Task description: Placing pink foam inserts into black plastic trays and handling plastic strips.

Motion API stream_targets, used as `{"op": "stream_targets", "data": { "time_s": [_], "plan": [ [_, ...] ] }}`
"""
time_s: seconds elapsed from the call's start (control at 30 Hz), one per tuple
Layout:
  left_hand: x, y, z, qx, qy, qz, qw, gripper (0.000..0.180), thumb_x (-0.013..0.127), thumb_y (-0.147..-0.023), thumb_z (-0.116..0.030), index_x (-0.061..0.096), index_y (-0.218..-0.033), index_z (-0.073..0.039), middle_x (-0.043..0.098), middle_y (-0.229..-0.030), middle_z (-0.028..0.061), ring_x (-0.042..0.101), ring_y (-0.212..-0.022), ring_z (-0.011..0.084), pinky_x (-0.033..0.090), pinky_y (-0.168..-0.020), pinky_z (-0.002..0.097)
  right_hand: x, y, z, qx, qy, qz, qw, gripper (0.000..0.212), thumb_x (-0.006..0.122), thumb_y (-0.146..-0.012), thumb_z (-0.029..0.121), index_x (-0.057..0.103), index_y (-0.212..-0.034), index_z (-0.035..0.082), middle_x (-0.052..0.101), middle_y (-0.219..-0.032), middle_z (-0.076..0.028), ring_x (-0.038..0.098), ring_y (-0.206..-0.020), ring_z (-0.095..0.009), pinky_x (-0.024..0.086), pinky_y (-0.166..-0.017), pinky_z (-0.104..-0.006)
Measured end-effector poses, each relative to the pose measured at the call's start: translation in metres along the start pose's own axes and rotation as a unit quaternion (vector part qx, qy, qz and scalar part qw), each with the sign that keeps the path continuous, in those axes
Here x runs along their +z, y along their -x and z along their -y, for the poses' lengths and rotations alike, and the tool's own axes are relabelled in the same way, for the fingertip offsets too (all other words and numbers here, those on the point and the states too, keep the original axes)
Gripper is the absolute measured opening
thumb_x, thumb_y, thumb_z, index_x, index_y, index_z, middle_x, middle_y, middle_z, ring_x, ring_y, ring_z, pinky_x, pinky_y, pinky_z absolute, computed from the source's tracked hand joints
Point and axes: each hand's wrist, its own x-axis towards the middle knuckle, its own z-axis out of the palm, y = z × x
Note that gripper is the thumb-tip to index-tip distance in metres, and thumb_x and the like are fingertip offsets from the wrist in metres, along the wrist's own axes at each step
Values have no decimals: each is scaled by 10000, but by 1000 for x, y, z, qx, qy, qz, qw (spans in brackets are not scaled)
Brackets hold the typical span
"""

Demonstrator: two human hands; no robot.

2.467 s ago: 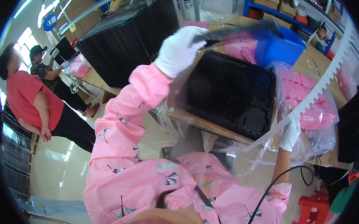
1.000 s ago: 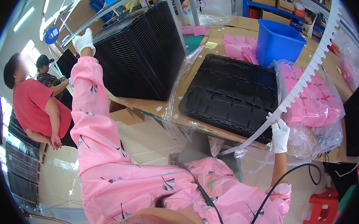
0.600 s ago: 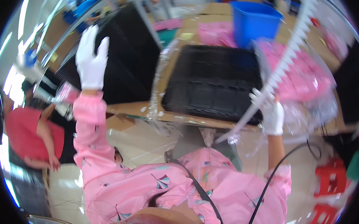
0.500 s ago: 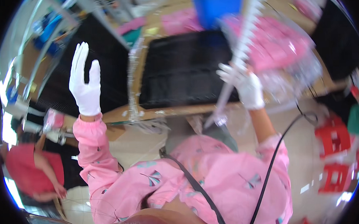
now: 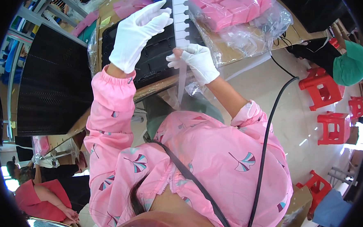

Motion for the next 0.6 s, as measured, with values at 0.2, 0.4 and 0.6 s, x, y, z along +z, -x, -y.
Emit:
{"op": "stream_targets", "data": {
  "time_s": [0.2, 0.4, 0.6],
  "plan": [
    [1, -9, 10, -11, -100, 18, 995, 237, 652, -857, -183, 682, -1029, -23, 689, -897, 25, 627, -774, 71, 490, -661, 203, 11, -1, -11, 37, 31, 29, 998, 226, 639, -856, 117, 593, -998, -52, 679, -853, -176, 672, -698, -232, 540, -648, -312],
    [-19, -3, 19, -51, -133, -12, 990, 222, 638, -865, -239, 702, -1006, -81, 692, -872, -4, 617, -769, 54, 454, -602, 185, 19, 5, -9, 69, 51, 32, 996, 246, 646, -853, 123, 588, -1010, -57, 681, -841, -163, 673, -695, -219, 538, -637, -306],
    [-25, 15, 41, -107, -120, -18, 987, 209, 649, -851, -244, 709, -972, -85, 687, -865, -5, 594, -721, 57, 426, -589, 195, 3, 16, -23, 38, 110, 75, 990, 354, 702, -797, 105, 575, -1075, -73, 660, -972, -142, 653, -844, -169, 520, -746, -293]
  ]
}}
